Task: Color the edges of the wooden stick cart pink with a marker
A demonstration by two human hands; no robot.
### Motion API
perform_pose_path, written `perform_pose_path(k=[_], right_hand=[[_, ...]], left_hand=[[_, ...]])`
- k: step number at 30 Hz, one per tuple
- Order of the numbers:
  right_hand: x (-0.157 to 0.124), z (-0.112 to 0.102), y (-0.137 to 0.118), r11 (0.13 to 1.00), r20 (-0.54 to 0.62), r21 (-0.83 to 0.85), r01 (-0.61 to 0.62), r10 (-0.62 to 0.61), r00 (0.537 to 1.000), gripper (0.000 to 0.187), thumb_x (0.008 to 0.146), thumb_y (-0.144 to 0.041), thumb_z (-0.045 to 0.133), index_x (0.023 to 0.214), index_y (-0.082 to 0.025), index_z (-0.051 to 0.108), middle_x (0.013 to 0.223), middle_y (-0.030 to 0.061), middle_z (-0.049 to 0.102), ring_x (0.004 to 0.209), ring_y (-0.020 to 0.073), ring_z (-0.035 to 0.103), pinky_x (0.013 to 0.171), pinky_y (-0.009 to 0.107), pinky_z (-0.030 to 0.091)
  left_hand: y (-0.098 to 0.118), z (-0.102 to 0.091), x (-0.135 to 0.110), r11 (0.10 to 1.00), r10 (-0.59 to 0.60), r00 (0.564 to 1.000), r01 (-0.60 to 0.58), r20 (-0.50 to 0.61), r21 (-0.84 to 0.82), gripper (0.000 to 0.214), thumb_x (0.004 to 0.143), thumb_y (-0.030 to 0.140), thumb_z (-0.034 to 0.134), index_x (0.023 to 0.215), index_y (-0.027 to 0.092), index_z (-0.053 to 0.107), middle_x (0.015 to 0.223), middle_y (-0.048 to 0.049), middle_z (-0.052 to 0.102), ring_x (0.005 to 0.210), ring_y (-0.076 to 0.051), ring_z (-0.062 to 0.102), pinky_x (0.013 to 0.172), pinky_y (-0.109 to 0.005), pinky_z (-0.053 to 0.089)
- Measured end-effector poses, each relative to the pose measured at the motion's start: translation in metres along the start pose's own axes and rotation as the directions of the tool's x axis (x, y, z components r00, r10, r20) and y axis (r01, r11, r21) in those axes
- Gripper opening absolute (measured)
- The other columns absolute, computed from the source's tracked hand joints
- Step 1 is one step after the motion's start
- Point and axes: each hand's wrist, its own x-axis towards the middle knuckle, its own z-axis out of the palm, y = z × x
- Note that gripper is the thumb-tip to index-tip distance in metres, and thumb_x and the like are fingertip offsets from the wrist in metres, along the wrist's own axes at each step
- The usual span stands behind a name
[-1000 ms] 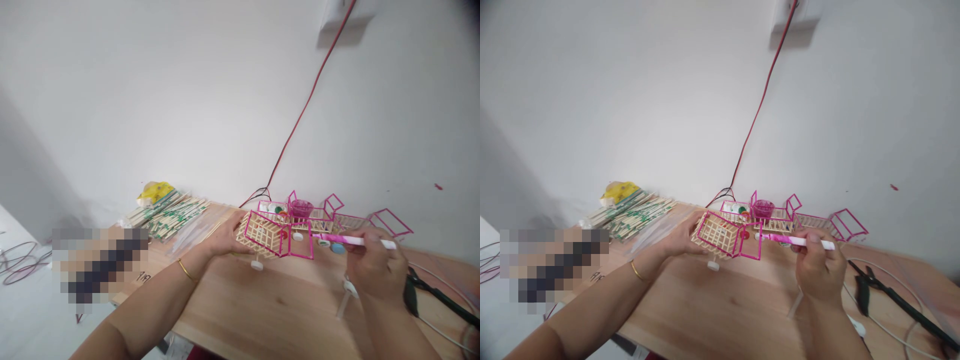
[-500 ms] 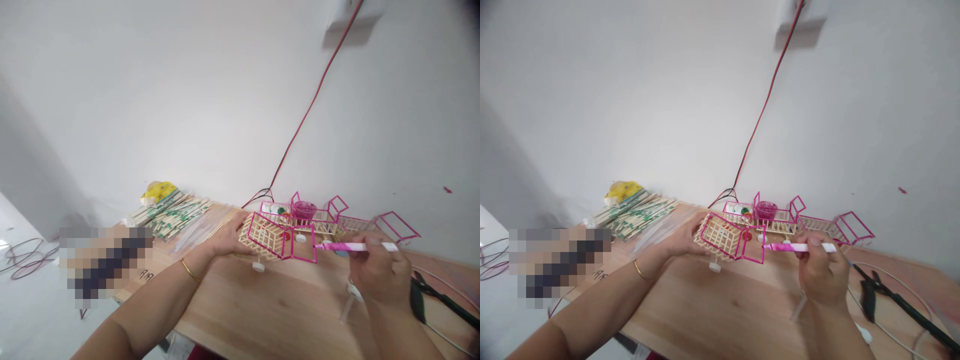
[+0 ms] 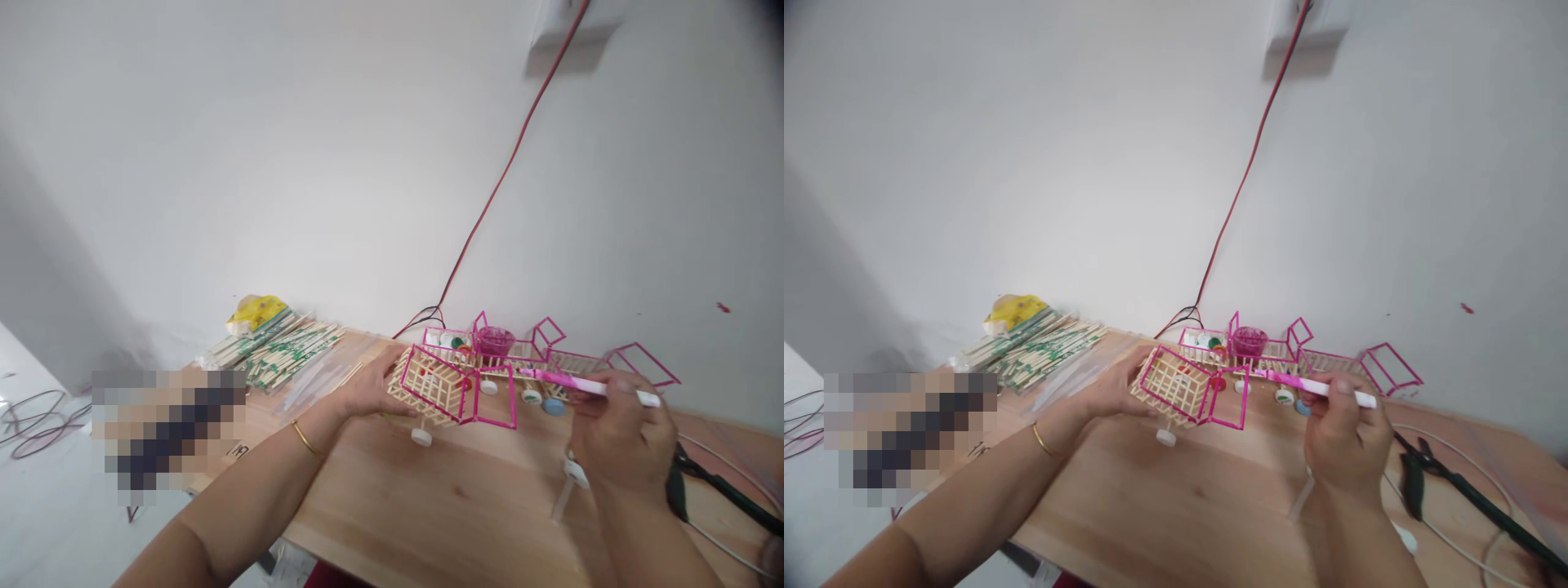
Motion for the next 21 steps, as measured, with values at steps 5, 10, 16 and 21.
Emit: perform_pose_path(k=[5,10,16,21], right_hand=[[-0.0008,-0.0012,0.0024,0.999,0.048,0.014,-0.029,0.028,0.998,0.026,0.077,-0.044,0.065,0.069,-0.018,0.063,0.06,-0.0004,0.058,0.055,0.0141,0.055,0.052,0.028,0.043],[-0.0025,0.0001,-0.002,0.997,0.081,0.061,-0.038,0.033,0.996,0.022,0.07,-0.038,0.066,0.06,-0.019,0.062,0.061,0.0003,0.058,0.056,0.0132,0.053,0.051,0.027,0.041],[-0.0024,0.0023,-0.0063,0.989,0.176,0.125,-0.078,0.055,0.983,0.023,0.062,-0.037,0.066,0.051,-0.02,0.057,0.054,0.0001,0.051,0.057,0.0153,0.053,0.055,0.032,0.047],[-0.0019,0.0009,0.0,0.993,0.133,0.114,-0.039,0.024,0.991,0.023,0.07,-0.038,0.064,0.058,-0.019,0.058,0.062,0.0007,0.056,0.06,0.0146,0.055,0.055,0.029,0.045]], left_hand=[[0.0033,0.0002,0.0005,0.999,-0.011,1.0,0.012,-0.017,0.033,0.096,0.054,0.04,0.092,0.138,0.024,0.048,0.141,-0.0096,0.059,0.134,-0.032,0.053,0.112,-0.041,0.043],[0.0062,0.0004,0.001,0.998,0.003,0.997,0.001,-0.076,0.062,0.093,0.054,0.04,0.091,0.136,0.022,0.051,0.139,-0.0107,0.06,0.131,-0.033,0.056,0.109,-0.042,0.044],[0.0014,0.001,0.0013,0.997,-0.023,0.991,0.032,-0.133,0.067,0.089,0.054,0.041,0.091,0.133,0.024,0.051,0.136,-0.01,0.061,0.129,-0.032,0.056,0.11,-0.044,0.044],[0.0,0.0014,0.0016,0.999,-0.007,0.99,0.014,-0.141,0.052,0.091,0.053,0.04,0.091,0.132,0.022,0.05,0.137,-0.0118,0.058,0.13,-0.033,0.055,0.112,-0.045,0.042]])
